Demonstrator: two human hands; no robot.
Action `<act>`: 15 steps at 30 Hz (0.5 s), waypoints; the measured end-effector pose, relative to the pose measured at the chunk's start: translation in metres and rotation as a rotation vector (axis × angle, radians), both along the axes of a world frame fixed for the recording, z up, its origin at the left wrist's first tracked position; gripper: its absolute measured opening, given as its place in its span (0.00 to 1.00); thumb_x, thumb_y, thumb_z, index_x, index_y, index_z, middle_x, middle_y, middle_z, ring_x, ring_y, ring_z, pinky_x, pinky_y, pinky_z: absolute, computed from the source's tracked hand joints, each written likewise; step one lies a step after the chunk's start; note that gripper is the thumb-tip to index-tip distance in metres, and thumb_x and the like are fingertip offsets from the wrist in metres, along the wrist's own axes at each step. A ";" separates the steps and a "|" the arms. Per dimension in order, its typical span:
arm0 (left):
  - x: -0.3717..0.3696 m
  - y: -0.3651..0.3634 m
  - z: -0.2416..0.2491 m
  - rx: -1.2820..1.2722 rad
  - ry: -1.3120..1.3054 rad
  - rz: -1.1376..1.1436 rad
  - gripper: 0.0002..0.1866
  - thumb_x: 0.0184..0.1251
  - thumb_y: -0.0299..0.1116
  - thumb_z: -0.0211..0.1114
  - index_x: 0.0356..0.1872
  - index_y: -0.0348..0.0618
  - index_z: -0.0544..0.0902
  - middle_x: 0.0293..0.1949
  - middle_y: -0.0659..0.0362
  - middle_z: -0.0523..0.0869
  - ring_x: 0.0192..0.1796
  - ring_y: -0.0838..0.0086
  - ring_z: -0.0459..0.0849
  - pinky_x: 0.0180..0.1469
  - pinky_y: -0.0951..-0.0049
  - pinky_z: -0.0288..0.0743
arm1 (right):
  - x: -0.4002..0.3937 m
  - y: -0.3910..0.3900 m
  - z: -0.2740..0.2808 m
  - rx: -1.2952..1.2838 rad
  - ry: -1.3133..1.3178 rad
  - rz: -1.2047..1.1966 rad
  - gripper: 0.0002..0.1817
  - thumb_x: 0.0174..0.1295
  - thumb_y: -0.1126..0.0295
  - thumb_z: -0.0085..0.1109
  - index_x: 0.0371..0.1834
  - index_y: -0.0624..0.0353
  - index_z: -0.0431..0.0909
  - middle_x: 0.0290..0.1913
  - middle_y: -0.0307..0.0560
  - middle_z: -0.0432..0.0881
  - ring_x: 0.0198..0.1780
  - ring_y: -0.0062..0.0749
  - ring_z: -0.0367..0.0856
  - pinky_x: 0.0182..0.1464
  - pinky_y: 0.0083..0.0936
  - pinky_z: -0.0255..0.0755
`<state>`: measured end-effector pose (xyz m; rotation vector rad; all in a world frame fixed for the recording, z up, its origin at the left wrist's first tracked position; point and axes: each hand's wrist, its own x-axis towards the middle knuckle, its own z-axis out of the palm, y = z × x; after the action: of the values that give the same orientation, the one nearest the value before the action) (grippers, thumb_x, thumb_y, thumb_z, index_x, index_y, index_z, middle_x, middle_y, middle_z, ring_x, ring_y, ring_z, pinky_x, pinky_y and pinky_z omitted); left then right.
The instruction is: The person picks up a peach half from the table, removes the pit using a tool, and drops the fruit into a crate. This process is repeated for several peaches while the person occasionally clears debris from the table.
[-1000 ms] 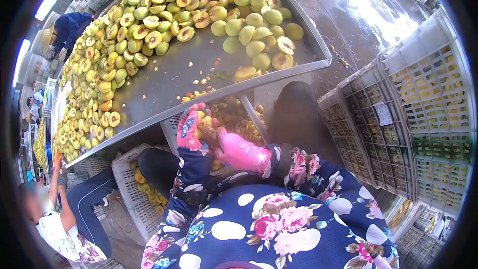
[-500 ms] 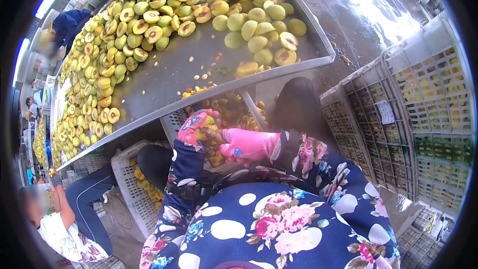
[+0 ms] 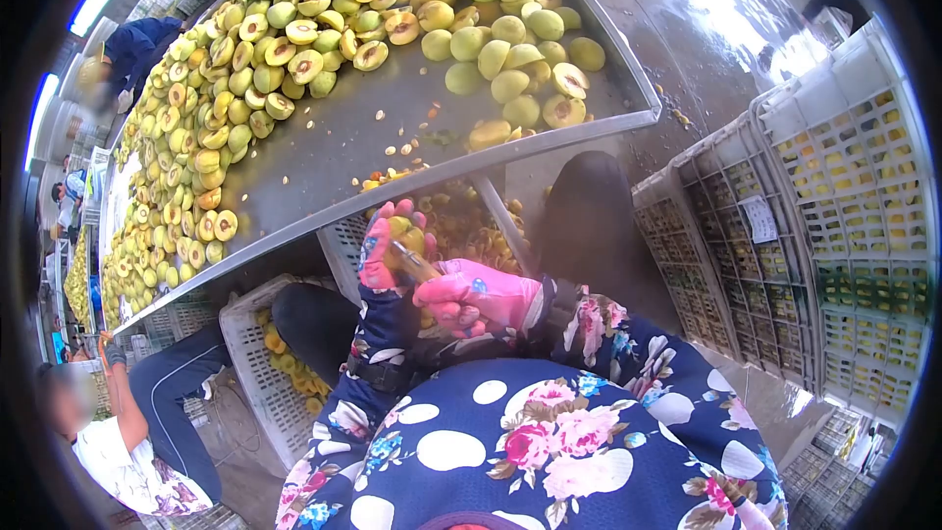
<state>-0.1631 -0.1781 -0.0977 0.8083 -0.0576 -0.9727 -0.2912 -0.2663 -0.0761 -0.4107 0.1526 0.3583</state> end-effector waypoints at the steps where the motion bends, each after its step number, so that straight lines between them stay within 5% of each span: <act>1: 0.000 -0.001 0.001 -0.012 0.001 0.021 0.17 0.66 0.38 0.55 0.54 0.47 0.72 0.53 0.58 0.77 0.52 0.66 0.76 0.46 0.64 0.78 | 0.001 0.001 -0.008 0.079 -0.053 0.006 0.12 0.64 0.65 0.50 0.22 0.52 0.67 0.16 0.29 0.64 0.12 0.10 0.58 0.12 0.10 0.54; 5: -0.001 0.000 0.013 0.013 -0.124 0.100 0.17 0.67 0.37 0.55 0.54 0.43 0.73 0.53 0.53 0.77 0.51 0.64 0.77 0.45 0.63 0.79 | 0.005 0.005 0.008 0.008 0.107 0.032 0.15 0.64 0.66 0.49 0.18 0.50 0.67 0.15 0.30 0.64 0.10 0.12 0.58 0.12 0.11 0.54; 7: 0.000 -0.001 0.016 0.008 -0.274 0.187 0.17 0.66 0.34 0.56 0.52 0.38 0.74 0.50 0.49 0.78 0.47 0.64 0.80 0.43 0.62 0.80 | 0.010 0.010 0.004 0.295 0.071 0.031 0.07 0.64 0.67 0.50 0.28 0.54 0.69 0.15 0.30 0.65 0.10 0.12 0.58 0.11 0.12 0.54; 9: 0.001 0.001 0.032 0.070 -0.267 0.317 0.16 0.66 0.33 0.54 0.51 0.36 0.74 0.45 0.49 0.80 0.44 0.66 0.80 0.38 0.67 0.81 | 0.015 0.013 0.023 0.065 0.075 0.048 0.06 0.63 0.67 0.52 0.35 0.56 0.69 0.15 0.29 0.64 0.10 0.11 0.58 0.10 0.11 0.53; 11: 0.046 0.025 0.030 0.188 -0.101 0.132 0.15 0.68 0.34 0.51 0.50 0.37 0.75 0.38 0.53 0.80 0.39 0.69 0.80 0.32 0.71 0.78 | 0.011 0.022 0.033 0.004 -0.074 -0.033 0.08 0.62 0.65 0.54 0.35 0.56 0.69 0.16 0.30 0.66 0.11 0.10 0.58 0.09 0.10 0.55; 13: 0.118 0.084 -0.018 -0.158 -0.156 0.496 0.15 0.69 0.34 0.50 0.48 0.35 0.75 0.34 0.56 0.79 0.35 0.71 0.79 0.30 0.73 0.75 | 0.006 0.013 0.031 -0.008 -0.173 -0.029 0.09 0.62 0.64 0.54 0.36 0.56 0.69 0.17 0.30 0.67 0.12 0.10 0.61 0.11 0.10 0.55; 15: 0.164 0.148 -0.006 0.195 -0.408 0.645 0.13 0.66 0.32 0.53 0.46 0.35 0.76 0.35 0.57 0.79 0.37 0.72 0.79 0.35 0.73 0.76 | 0.014 0.011 0.021 -0.390 -0.042 0.028 0.10 0.62 0.62 0.54 0.37 0.57 0.69 0.17 0.33 0.69 0.12 0.17 0.64 0.12 0.15 0.58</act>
<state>0.0007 -0.0298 -0.1036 1.1057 -0.0493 -0.1982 -0.2777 -0.2548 -0.0552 -0.8054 0.1764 0.3477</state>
